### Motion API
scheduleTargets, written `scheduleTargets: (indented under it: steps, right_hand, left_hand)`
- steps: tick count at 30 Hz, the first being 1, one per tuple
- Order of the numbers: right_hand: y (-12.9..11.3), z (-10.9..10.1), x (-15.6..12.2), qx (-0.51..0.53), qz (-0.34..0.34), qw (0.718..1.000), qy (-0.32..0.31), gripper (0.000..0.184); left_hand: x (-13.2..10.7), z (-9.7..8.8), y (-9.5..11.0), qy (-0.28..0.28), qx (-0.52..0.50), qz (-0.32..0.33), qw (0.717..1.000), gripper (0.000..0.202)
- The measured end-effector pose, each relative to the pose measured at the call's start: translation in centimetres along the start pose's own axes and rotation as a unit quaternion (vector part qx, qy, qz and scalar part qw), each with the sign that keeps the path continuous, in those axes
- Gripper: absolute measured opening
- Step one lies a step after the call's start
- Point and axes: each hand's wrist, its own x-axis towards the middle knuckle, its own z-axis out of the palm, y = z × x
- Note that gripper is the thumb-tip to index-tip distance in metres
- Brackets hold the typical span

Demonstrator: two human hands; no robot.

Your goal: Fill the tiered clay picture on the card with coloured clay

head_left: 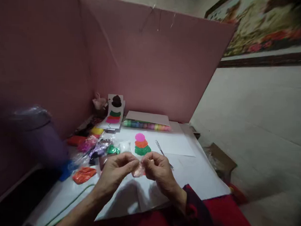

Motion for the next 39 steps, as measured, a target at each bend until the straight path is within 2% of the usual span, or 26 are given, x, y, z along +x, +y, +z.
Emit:
scheduleTargets:
  steps: [4,8,15,19,26,34,39]
  right_hand:
    - [-0.4,0.0,0.0,-0.017,0.001,1.0,0.023,0.036]
    - [-0.7,-0.2,0.2,-0.007,-0.009,0.999,0.033,0.036]
    - [-1.0,0.0,-0.3,-0.111,-0.055,0.992,0.028,0.025]
    - [-0.6,0.2,-0.4,-0.082,-0.061,0.994,0.035,0.025]
    - [-0.1,-0.1,0.0,-0.081,-0.057,0.995,0.03,0.029]
    - [-0.3,0.0,0.1,-0.071,-0.033,0.996,0.038,0.032]
    - [-0.4,0.1,0.0,-0.073,-0.038,0.996,0.028,0.029]
  left_hand:
    - [0.2,0.0,0.0,0.008,0.016,-0.006,1.0,0.016]
    - [0.4,-0.3,-0.3,0.05,0.024,0.003,0.998,0.016]
    - [0.2,0.1,-0.3,0.042,0.026,-0.001,0.999,0.018]
    - [0.2,0.2,-0.5,0.058,0.019,-0.008,0.998,0.018]
    - [0.2,-0.1,-0.7,0.042,0.002,-0.029,0.999,0.019]
    - [0.5,-0.1,-0.9,0.092,-0.023,-0.047,0.994,0.023]
    - [0.4,0.0,-0.9,0.075,-0.016,-0.047,0.996,0.021]
